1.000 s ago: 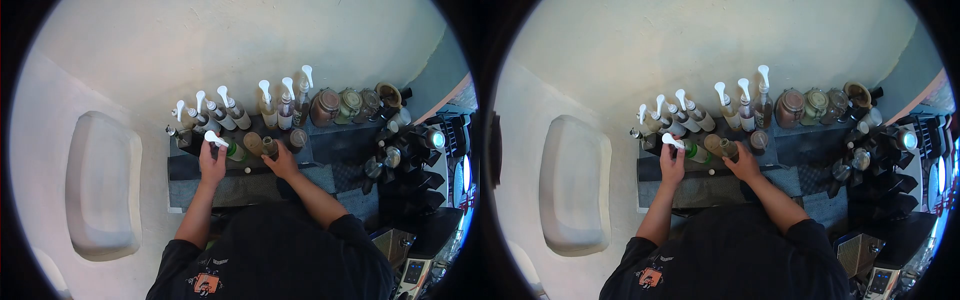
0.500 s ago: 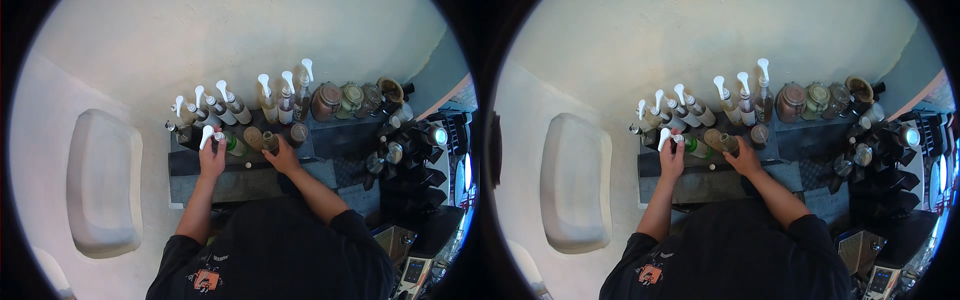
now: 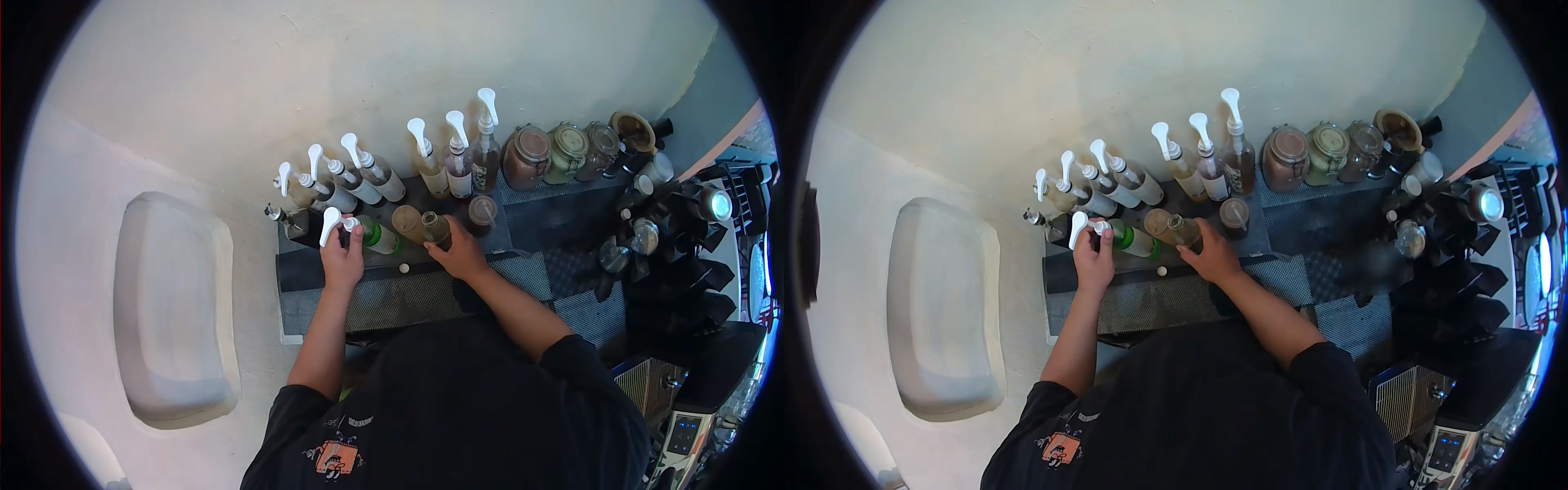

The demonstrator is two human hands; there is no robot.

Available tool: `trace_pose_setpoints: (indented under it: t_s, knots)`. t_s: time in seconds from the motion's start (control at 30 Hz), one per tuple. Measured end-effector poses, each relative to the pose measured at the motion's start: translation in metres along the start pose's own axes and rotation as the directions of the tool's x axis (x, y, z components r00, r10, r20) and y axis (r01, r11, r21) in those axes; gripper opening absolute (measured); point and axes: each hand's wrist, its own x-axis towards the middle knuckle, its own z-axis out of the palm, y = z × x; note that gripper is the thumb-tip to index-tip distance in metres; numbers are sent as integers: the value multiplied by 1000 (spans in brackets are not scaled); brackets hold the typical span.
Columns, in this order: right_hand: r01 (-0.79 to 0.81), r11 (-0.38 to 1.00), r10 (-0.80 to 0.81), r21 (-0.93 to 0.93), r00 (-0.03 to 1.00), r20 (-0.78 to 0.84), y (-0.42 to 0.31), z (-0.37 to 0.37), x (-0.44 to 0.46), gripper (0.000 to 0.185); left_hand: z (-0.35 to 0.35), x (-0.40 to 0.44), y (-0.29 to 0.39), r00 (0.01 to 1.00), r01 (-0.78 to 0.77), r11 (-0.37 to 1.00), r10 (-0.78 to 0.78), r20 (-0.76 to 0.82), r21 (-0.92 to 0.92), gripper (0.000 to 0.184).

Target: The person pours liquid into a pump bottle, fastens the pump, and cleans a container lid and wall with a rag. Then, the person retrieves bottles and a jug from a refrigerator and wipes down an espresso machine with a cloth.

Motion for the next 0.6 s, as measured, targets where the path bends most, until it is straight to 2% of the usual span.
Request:
trace_pose_setpoints:
  t_s: [0.07, 0.13, 0.2, 0.33, 0.4, 0.47, 0.5, 0.53, 0.57, 0.6]
  knots:
    - [13, 1000, -13, -11, 1000, -11, 2, 1, 0, 78, -1, 1, 10, 1000, 10, 1000, -10, 0, 11, 32]
    - [27, 999, -27, -24, 1000, -12, 0, -1, 0, 79, -3, 4, 21, 995, -98, 983, 96, 25, 156, 29]
    - [-35, 999, 33, 39, 999, 41, -7, -4, 2, 77, -7, 6, 25, 992, -120, 979, 112, 53, 164, 29]
    - [20, 1000, -20, 7, 1000, 7, -3, -2, 3, 75, -18, 15, 21, 976, -184, 973, 164, 142, 137, 28]
    - [22, 999, -22, 39, 1000, -13, 2, 2, 2, 72, -17, 12, 24, 981, -170, 977, 155, 120, 127, 27]
    - [49, 998, -49, 26, 999, -18, -4, 0, 0, 68, -18, 8, 20, 983, -60, 995, 46, 180, 77, 38]
    - [72, 997, -71, 15, 997, -37, -6, -3, 0, 63, -16, 3, 18, 985, -53, 996, 39, 171, 77, 38]
    - [76, 997, -76, 12, 997, -27, -13, -8, -2, 63, -8, -5, 10, 985, -169, 972, 160, 68, 163, 44]
    - [12, 998, -13, 54, 1000, 15, -21, -15, -5, 62, 0, -14, 1, 958, -271, 927, 287, -24, 260, 50]
    - [-54, 994, 48, 92, 997, 57, -30, -22, -8, 60, 8, -30, -6, 970, -190, 960, 216, -110, 208, 57]
